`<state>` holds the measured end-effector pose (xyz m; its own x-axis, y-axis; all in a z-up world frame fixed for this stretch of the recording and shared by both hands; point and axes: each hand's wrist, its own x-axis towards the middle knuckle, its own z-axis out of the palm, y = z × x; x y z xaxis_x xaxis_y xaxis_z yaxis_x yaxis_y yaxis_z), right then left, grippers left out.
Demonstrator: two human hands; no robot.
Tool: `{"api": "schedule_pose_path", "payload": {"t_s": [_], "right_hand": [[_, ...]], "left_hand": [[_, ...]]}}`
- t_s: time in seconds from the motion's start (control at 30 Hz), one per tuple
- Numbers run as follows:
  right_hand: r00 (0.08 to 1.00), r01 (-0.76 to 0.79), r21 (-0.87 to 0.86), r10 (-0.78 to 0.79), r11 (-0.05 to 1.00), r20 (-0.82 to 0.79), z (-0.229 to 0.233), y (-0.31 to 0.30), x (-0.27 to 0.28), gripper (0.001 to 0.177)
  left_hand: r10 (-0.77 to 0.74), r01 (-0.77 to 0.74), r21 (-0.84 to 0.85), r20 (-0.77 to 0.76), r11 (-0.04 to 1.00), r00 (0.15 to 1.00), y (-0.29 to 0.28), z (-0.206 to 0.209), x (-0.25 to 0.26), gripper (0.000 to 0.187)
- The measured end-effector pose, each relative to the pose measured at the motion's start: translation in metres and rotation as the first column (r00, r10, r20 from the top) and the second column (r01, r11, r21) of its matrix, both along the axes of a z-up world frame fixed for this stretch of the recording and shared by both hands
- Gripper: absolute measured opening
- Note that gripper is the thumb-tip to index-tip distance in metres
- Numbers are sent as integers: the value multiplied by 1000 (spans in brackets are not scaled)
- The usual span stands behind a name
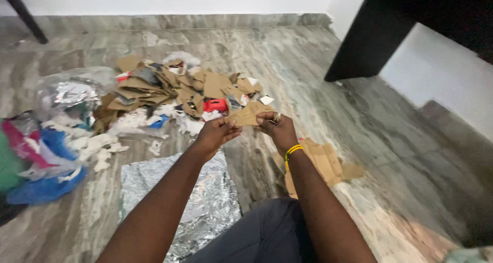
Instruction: The person sits on the floor and sorts mixed recyclable materials, including cardboard, plastic bags, and aluminum foil. They pick up items one by one, separate them by type, and place them into piles or containers.
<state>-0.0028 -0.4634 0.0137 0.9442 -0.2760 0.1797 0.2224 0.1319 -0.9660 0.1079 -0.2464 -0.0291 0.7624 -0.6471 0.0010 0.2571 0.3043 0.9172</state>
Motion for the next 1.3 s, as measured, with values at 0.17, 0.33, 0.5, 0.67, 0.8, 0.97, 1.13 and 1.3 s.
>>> {"api": "schedule_pose_path", "payload": {"t_s": [0.17, 0.33, 0.5, 0.67, 0.8, 0.97, 1.13, 1.3], "right_hand": [[989, 123, -200, -137, 972, -59, 2, -82, -83, 18], [942, 203, -389, -287, 899, -172, -16, -130, -141, 19], [909, 235, -670, -403, 704, -105, -40, -142, -164, 25], [903, 235, -778, -427, 582, -47, -63, -145, -164, 28], [868, 254, -939, -482, 233, 115, -85, -143, -153, 17], [867, 257, -936, -485, 239, 114, -95, -140, -151, 22], [864, 264, -959, -468, 102, 188, -81, -137, -156, 22], [855, 343, -927, -458, 150, 242, -50, -126, -152, 26]], "left_hand": [[-33, 34, 46, -27, 998, 999, -98, -12, -65, 23], [-50, 42, 195, 38, 980, 998, -156, -25, -111, 23], [-28, -83, 437, 243, 895, 970, -178, -28, -133, 23], [-59, -170, 548, 375, 819, 925, -180, -24, -131, 28], [-42, -222, 593, 398, 774, 917, -180, -23, -132, 32], [-93, -247, 661, 435, 709, 895, -181, -23, -132, 34], [-74, -227, 599, 434, 768, 898, -177, -31, -124, 42], [-61, -276, 536, 528, 797, 847, -165, -34, -114, 50]]}}
